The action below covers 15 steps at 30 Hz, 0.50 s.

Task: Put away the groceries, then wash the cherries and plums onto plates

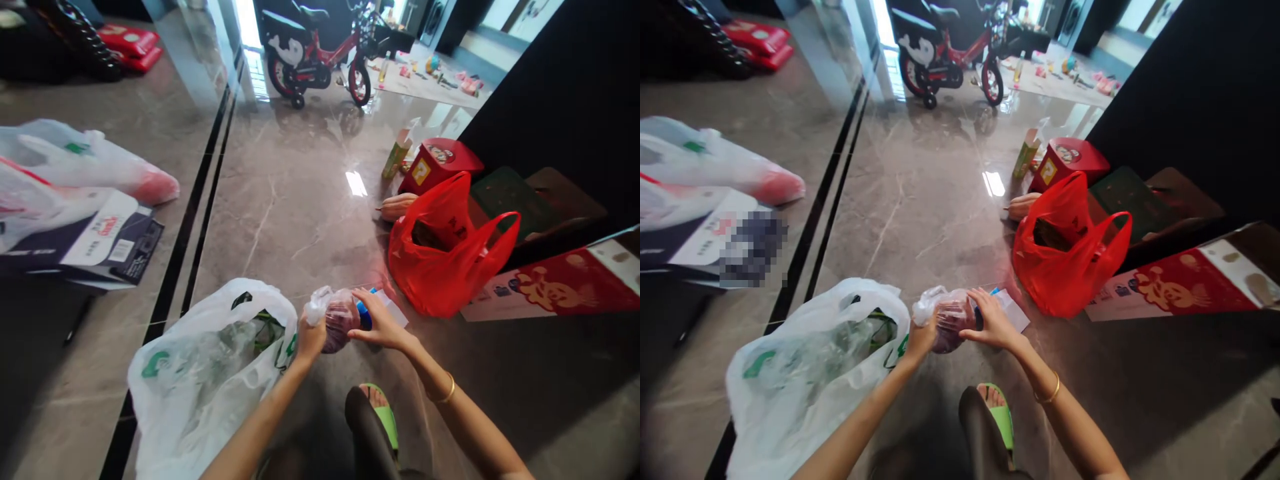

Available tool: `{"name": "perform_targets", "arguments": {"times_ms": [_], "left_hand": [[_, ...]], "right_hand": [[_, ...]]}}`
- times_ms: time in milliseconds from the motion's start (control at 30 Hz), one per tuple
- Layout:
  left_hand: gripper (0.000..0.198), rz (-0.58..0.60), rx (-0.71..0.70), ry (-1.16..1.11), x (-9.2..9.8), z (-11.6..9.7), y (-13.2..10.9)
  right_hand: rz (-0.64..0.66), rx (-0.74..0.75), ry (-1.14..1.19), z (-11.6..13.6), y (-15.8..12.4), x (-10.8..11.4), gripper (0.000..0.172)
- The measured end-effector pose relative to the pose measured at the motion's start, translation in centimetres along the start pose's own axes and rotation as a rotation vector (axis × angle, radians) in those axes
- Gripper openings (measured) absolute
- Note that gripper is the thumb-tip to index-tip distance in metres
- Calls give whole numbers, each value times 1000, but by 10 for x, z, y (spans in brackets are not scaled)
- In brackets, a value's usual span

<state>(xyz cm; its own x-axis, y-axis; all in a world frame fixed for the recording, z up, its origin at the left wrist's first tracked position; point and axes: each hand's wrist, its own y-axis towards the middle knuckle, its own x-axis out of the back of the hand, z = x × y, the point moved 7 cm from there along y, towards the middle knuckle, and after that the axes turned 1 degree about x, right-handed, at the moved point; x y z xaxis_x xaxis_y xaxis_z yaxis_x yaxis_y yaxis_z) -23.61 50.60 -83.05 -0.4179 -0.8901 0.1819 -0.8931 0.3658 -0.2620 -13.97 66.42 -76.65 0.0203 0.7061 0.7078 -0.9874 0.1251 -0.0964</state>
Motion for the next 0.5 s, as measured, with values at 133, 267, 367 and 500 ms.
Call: {"name": "perform_targets", "arguments": {"times_ms": [133,267,367,500], "left_hand": [[21,-155,122,-114,11,15,1],[33,-275,280,-365,24,24,2],[36,-213,465,-648,24,25,2],[35,-83,648,-917,18,7,-7]], "right_hand": [[-41,-263,-174,-56,-10,-22,70],[-97,-291,-149,-73,-11,-32,70],[-42,-209,198,-58,-2,-49,87],[83,-235,949,-13,17,-75,87]]}}
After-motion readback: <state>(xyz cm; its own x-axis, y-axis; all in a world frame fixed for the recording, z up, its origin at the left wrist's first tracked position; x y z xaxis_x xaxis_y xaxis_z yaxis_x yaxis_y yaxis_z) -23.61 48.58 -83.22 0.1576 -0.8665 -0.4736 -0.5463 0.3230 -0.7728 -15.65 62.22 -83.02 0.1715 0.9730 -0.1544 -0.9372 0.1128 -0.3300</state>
